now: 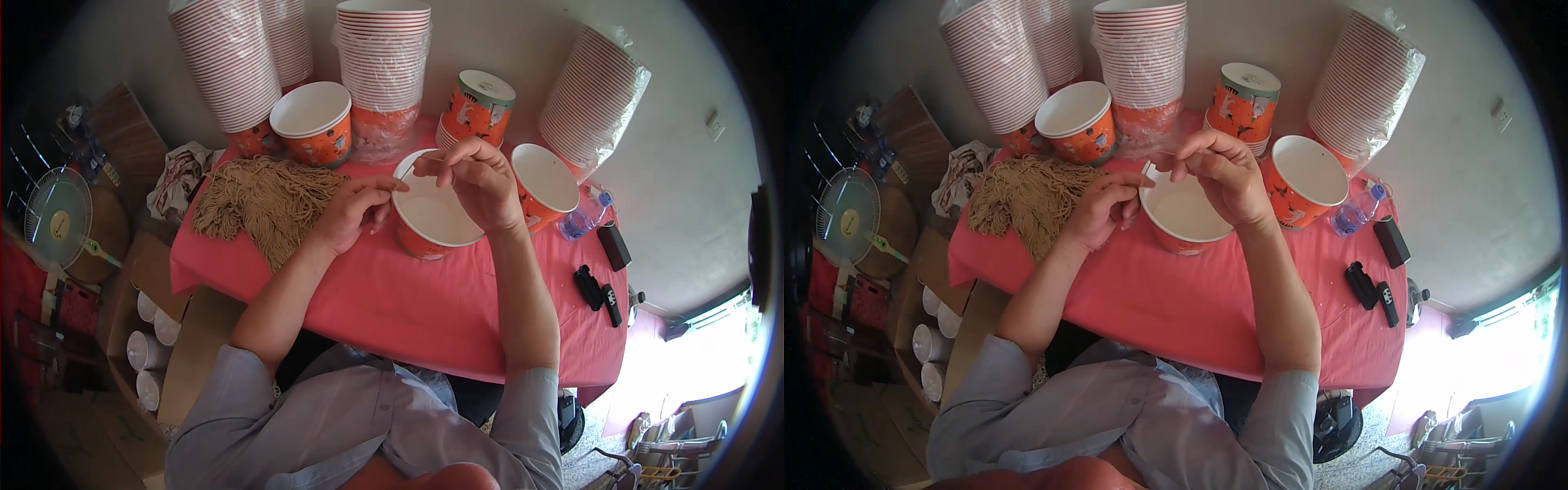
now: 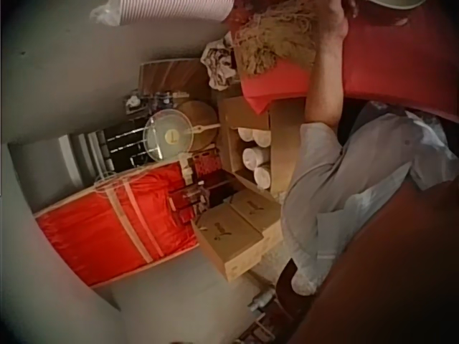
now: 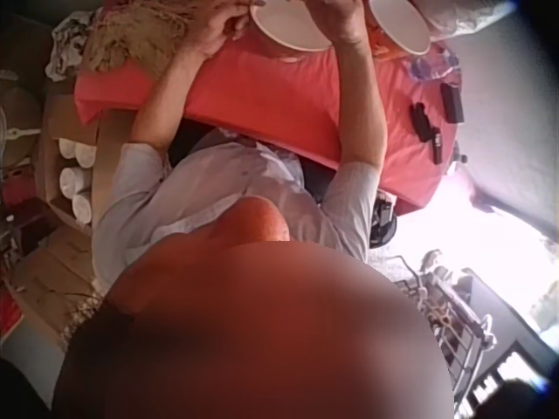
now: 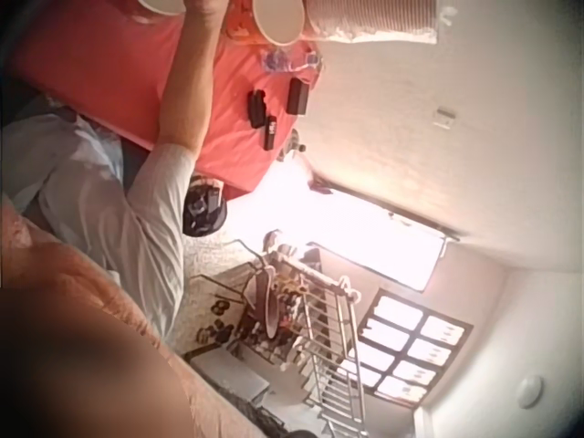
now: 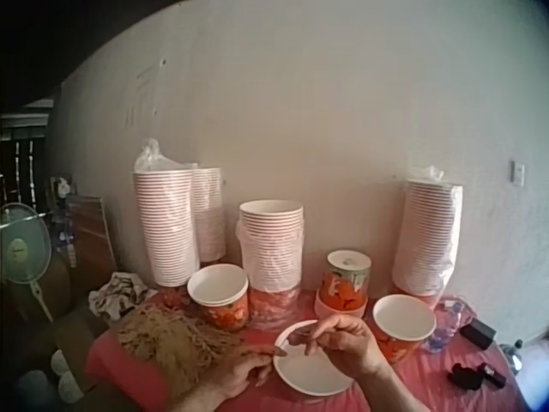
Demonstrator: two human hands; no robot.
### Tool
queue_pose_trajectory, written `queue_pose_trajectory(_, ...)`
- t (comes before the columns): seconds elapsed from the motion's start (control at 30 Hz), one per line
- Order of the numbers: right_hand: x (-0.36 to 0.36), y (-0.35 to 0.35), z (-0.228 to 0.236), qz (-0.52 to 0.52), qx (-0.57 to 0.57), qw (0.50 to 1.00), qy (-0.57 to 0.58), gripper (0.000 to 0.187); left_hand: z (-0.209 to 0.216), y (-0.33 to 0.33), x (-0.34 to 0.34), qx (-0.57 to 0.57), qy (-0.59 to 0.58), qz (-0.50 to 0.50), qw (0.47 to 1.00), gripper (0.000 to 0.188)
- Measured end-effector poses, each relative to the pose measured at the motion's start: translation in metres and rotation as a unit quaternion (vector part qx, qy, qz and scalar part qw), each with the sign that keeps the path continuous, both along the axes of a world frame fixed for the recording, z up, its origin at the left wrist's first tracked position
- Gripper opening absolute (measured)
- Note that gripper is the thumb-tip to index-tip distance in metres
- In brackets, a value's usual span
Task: Tying pieces of string or elastic bands around the rims of paper bowls.
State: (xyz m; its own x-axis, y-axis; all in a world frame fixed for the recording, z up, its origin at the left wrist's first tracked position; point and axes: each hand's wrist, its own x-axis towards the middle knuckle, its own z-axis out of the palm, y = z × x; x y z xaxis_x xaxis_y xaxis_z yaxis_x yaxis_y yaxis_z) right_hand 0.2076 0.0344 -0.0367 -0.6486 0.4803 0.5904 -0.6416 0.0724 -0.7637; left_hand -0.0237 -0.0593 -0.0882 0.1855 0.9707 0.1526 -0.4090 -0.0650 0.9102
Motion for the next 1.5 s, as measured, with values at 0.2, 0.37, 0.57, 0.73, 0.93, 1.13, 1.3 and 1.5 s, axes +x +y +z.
queue_pose_trajectory(0.2, 0.0, -0.001, 0.004, -0.003, 0.011, 1.0, -0.002, 0.022, -0.003, 0.006, 0.006, 0.057, 0.049, 0.053, 0.996, 0.023)
queue_pose_trajectory(0.37, 0.001, -0.004, 0.006, 0.001, 0.023, 1.0, -0.017, 0.021, -0.007, 0.007, 0.005, 0.058, 0.049, 0.06, 0.995, 0.016)
queue_pose_trajectory(0.57, -0.002, -0.006, 0.004, 0.013, 0.012, 1.0, 0.011, 0.02, -0.014, 0.009, 0.002, 0.023, -0.048, 0.028, 0.998, 0.011)
queue_pose_trajectory(0.73, 0.0, -0.001, 0.002, 0.028, 0.001, 0.999, 0.027, 0.02, -0.018, 0.01, 0.005, 0.02, -0.056, 0.027, 0.998, 0.011)
queue_pose_trajectory(0.93, -0.001, 0.0, 0.002, 0.043, 0.008, 0.998, 0.036, 0.025, -0.018, 0.007, 0.003, 0.072, 0.039, 0.046, 0.996, 0.009)
queue_pose_trajectory(1.13, -0.004, -0.001, 0.001, 0.048, 0.004, 0.998, 0.037, 0.022, -0.024, 0.012, -0.003, 0.09, 0.023, 0.034, 0.995, 0.006)
queue_pose_trajectory(1.3, -0.001, -0.003, 0.006, 0.034, 0.01, 0.999, 0.039, 0.021, -0.033, 0.018, -0.006, 0.07, -0.062, -0.001, 0.996, 0.007)
queue_pose_trajectory(1.5, 0.011, -0.033, 0.025, -0.095, 0.108, 0.983, -0.113, 0.019, -0.013, 0.009, -0.018, 0.249, 0.168, 0.168, 0.939, 0.019)
